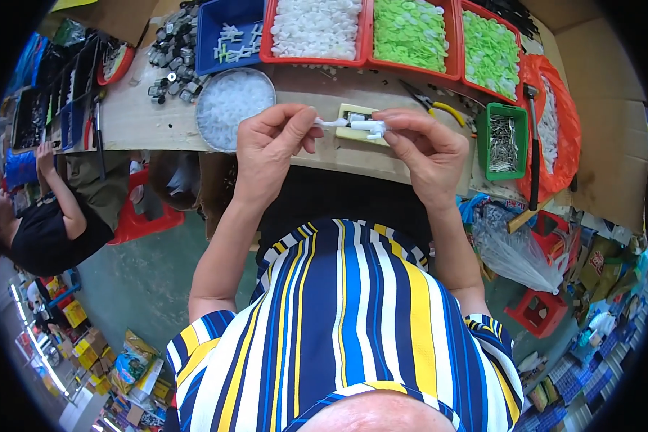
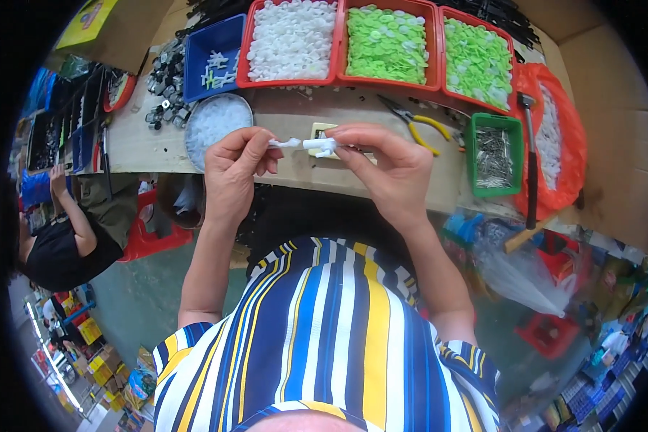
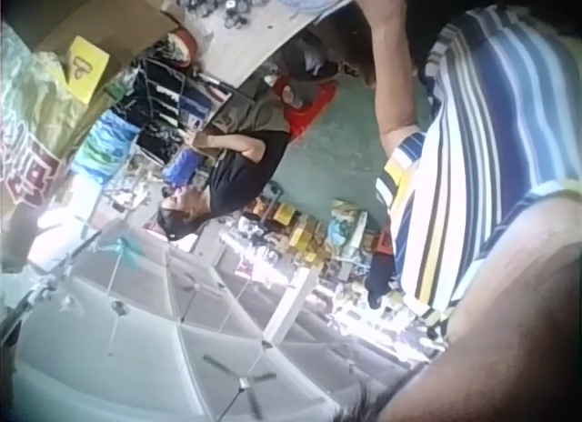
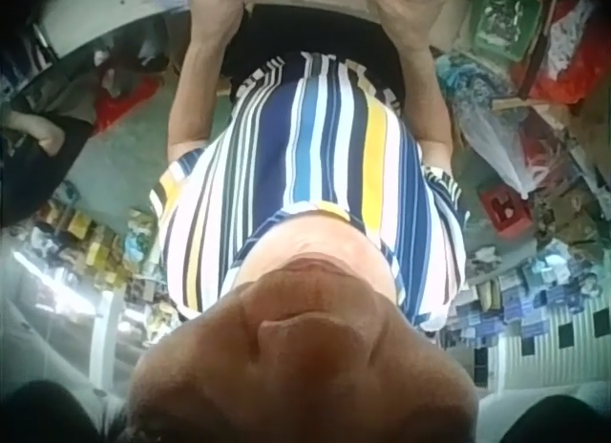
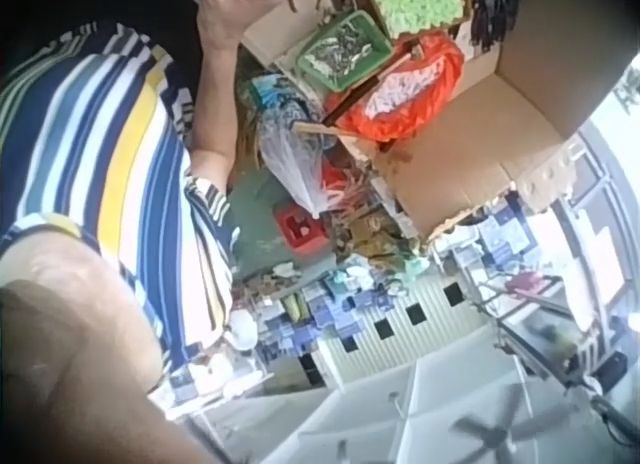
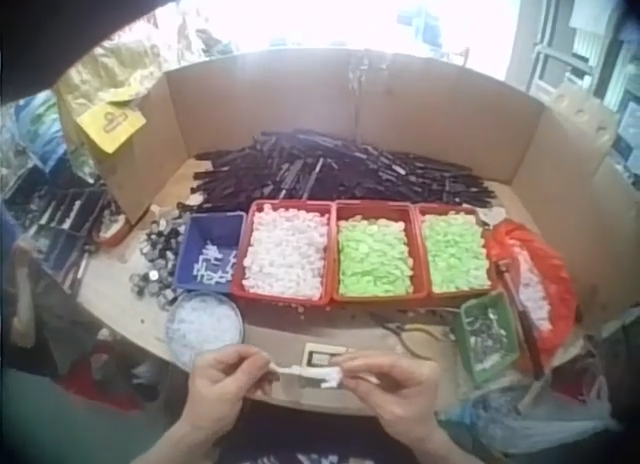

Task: Assembling small plastic components using a mounting jig, metal pins, and a hammer.

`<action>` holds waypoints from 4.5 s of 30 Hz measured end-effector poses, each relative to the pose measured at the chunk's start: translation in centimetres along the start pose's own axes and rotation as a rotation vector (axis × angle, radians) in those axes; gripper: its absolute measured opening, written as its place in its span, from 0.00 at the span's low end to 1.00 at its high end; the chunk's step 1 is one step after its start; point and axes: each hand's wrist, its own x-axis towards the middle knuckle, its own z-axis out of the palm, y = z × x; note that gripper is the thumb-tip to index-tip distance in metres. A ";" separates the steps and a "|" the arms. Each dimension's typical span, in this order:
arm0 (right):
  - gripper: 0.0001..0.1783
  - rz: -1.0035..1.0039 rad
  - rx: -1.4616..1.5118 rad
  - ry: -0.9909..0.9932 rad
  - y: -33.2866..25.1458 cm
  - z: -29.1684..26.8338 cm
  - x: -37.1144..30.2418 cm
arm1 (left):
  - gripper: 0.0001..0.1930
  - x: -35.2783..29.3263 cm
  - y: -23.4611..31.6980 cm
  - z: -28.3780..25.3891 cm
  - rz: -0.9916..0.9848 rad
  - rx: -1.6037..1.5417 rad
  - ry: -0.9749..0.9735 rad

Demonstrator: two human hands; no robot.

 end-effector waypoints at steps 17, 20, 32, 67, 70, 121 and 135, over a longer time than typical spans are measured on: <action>0.12 -0.078 -0.281 -0.112 -0.2 -3.4 -0.5 | 0.12 2.0 -0.6 4.0 -0.158 0.046 -0.117; 0.16 -0.079 -0.434 -0.113 -1.4 -3.3 0.1 | 0.11 1.9 -1.0 4.3 -0.070 0.122 -0.111; 0.17 -0.326 -1.033 -0.251 -2.3 -4.3 0.1 | 0.11 2.1 -2.5 5.3 0.049 0.182 -0.135; 0.15 -0.120 -0.888 -0.204 1.0 -7.9 0.0 | 0.10 4.8 -5.0 4.8 0.773 0.926 -0.253; 0.14 -0.141 -0.832 -0.190 1.5 -8.1 -0.3 | 0.12 4.4 -4.7 5.3 0.758 0.944 -0.248; 0.11 -0.409 -1.086 -0.252 -4.3 -5.5 4.8 | 0.14 4.2 -1.4 6.8 0.070 0.018 -0.231; 0.16 -0.165 -1.054 -0.380 -1.4 -5.4 2.6 | 0.22 3.7 -1.4 2.6 0.362 0.378 -0.160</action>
